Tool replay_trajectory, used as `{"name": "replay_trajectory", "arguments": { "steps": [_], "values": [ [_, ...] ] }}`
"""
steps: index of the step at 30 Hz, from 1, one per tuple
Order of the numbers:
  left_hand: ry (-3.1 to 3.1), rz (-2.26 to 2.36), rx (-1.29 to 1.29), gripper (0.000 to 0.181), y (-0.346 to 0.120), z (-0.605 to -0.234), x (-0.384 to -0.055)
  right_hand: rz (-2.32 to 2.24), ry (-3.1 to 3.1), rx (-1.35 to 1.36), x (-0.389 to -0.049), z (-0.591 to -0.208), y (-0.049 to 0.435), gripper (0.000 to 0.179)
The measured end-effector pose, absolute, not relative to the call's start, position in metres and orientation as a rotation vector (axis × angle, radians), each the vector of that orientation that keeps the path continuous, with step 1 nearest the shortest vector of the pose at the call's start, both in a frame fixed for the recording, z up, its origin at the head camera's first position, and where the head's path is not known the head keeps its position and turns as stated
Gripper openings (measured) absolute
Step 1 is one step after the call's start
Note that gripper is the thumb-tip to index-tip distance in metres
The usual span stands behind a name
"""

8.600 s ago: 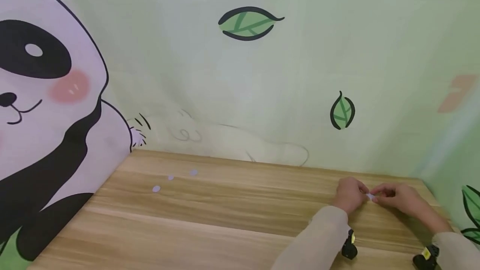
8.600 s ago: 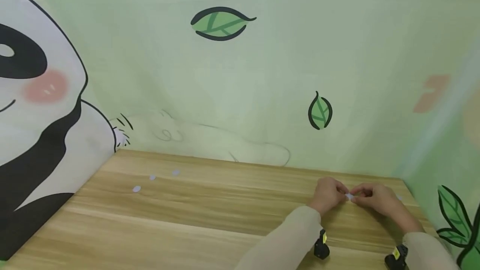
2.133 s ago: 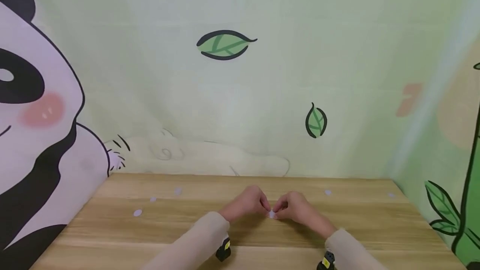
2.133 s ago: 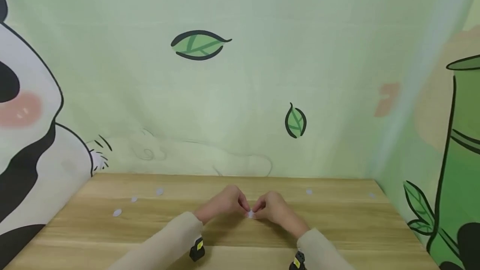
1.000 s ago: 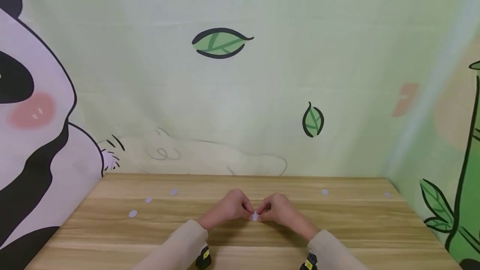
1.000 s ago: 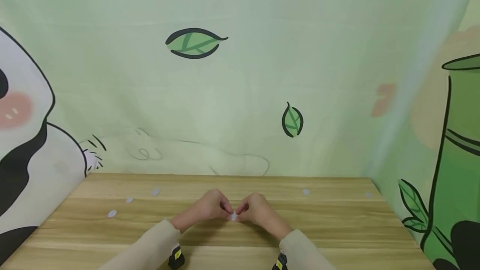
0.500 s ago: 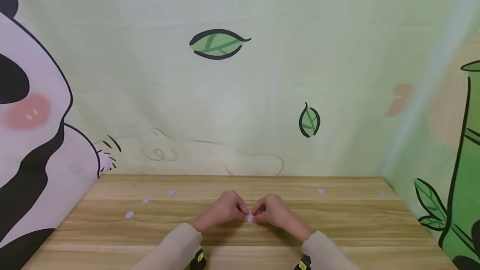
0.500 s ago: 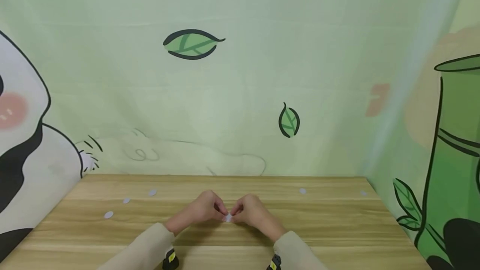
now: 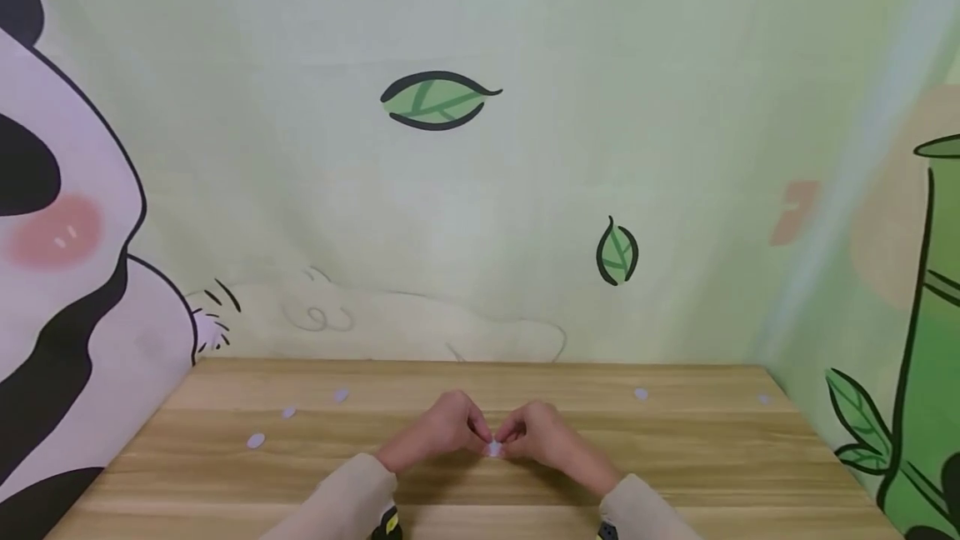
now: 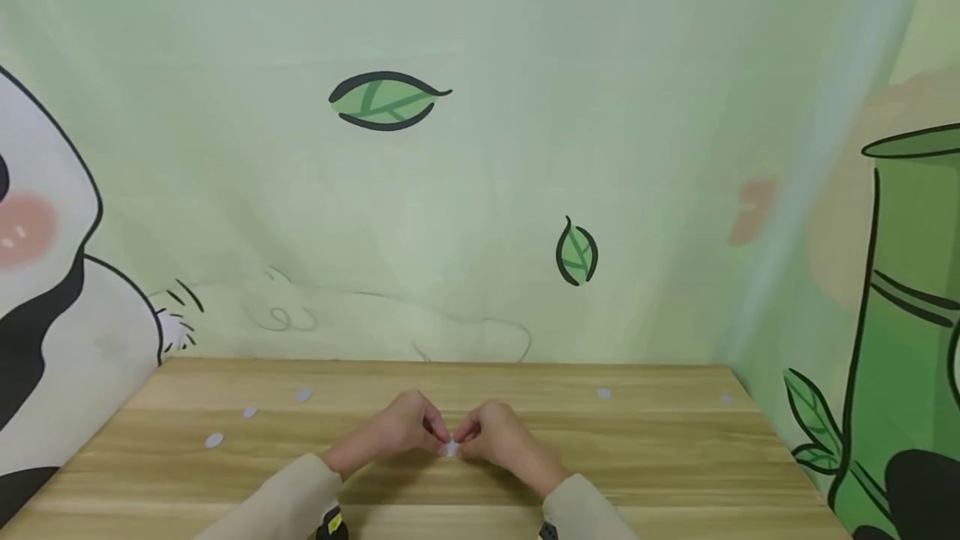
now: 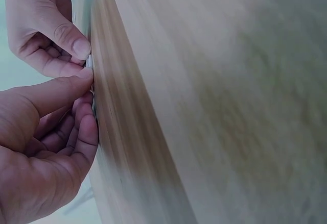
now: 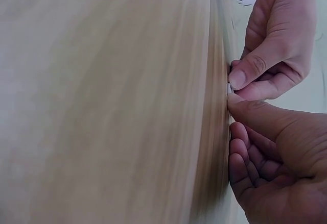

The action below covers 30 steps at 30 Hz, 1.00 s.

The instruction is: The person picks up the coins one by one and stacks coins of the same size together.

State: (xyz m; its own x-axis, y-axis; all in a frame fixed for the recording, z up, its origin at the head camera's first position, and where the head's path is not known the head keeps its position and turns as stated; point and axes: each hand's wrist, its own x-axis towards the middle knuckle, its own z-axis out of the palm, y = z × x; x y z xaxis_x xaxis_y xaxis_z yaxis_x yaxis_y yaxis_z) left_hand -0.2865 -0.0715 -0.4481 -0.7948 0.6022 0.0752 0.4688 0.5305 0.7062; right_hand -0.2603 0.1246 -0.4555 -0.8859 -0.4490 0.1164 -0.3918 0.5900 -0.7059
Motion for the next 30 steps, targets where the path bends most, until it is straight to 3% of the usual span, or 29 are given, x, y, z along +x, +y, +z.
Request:
{"name": "replay_trajectory", "arguments": {
  "steps": [30],
  "values": [
    [2.605,1.143,0.907,0.008,-0.0806,-0.4476,-0.2798,-1.250,2.682,-0.669,-0.2602,-0.4604,0.1191,0.012]
  ]
}}
